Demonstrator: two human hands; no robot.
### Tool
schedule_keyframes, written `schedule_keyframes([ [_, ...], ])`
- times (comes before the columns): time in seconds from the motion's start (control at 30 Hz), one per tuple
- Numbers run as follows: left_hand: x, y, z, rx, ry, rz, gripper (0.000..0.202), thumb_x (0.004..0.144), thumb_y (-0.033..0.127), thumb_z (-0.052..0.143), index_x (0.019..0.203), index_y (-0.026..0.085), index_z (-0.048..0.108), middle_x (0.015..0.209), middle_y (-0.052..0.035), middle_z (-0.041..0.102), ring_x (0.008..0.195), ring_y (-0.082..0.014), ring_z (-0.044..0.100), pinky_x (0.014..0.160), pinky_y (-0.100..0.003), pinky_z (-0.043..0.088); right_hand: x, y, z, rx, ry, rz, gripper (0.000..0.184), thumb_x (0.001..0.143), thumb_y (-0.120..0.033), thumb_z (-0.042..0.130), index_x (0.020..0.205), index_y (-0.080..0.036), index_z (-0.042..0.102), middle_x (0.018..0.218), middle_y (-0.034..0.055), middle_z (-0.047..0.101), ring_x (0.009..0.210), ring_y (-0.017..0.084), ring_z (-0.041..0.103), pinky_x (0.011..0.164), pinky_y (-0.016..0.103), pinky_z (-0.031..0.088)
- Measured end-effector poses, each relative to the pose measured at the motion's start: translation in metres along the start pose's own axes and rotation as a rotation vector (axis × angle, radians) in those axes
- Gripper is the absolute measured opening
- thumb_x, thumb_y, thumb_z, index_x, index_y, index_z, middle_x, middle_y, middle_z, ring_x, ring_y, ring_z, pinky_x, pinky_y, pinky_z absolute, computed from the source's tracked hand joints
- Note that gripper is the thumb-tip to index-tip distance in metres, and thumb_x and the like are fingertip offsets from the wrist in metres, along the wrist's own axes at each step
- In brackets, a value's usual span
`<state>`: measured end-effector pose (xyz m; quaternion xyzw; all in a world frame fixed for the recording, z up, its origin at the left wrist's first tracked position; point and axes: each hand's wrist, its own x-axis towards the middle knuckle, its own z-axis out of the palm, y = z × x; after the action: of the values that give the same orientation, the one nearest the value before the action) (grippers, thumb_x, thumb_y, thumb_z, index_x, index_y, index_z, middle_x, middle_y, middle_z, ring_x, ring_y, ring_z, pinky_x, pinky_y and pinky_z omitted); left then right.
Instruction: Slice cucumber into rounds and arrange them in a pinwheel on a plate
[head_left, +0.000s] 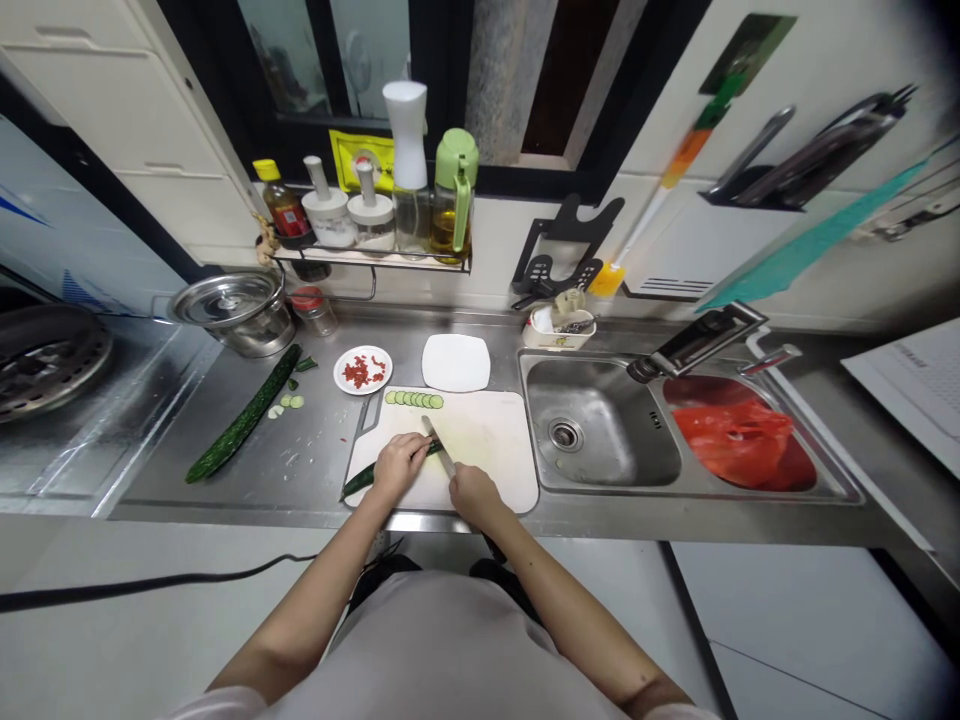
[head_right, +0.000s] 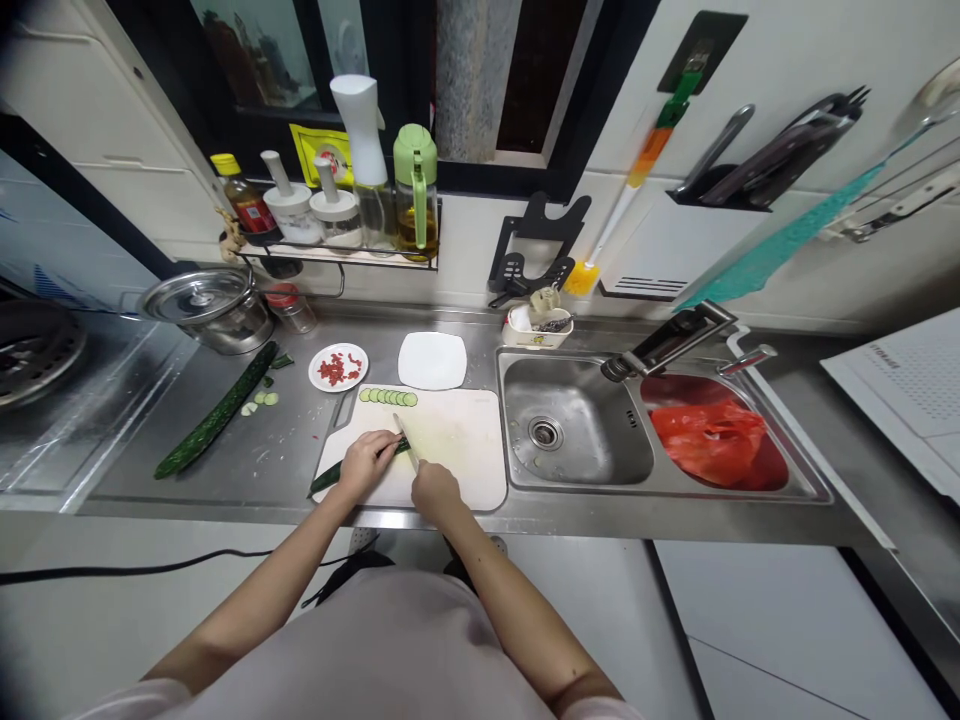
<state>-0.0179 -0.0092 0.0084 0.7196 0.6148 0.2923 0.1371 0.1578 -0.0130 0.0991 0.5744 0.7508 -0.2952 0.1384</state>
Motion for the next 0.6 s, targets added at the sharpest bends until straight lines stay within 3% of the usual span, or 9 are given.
schedule_keyframes([
  [0.17,0.0,-0.001,0.0,0.013,0.0,0.011,0.022,0.092,0.029,0.051,0.101,0.025,0.071,0.101,-0.0025,0.07,0.096,-0.0177,0.062,0.087,-0.032,0.049,0.002,-0.003,0.0,-0.001,0.02,-0.001,0.032,0.09,-0.014,0.036,0.111,-0.009,0.059,0.103,0.0179,0.067,0.098,0.025,0.064,0.076,0.031,0.045],
  [0.43,0.0,0.0,0.001,-0.015,0.002,0.012,0.022,0.092,0.028,0.051,0.101,0.025,0.07,0.099,-0.0031,0.071,0.095,-0.0174,0.061,0.087,-0.031,0.049,-0.02,0.005,0.003,-0.022,-0.028,0.031,0.031,0.09,-0.014,0.036,0.11,-0.011,0.06,0.103,0.0173,0.068,0.096,0.026,0.065,0.074,0.031,0.044],
  [0.6,0.001,0.002,-0.001,-0.015,0.007,0.008,0.022,0.092,0.027,0.05,0.101,0.025,0.071,0.098,-0.0035,0.071,0.094,-0.0172,0.062,0.086,-0.031,0.05,-0.014,0.003,0.002,-0.021,-0.032,0.045,0.03,0.091,-0.015,0.037,0.109,-0.011,0.06,0.104,0.0168,0.068,0.096,0.025,0.065,0.074,0.03,0.044],
])
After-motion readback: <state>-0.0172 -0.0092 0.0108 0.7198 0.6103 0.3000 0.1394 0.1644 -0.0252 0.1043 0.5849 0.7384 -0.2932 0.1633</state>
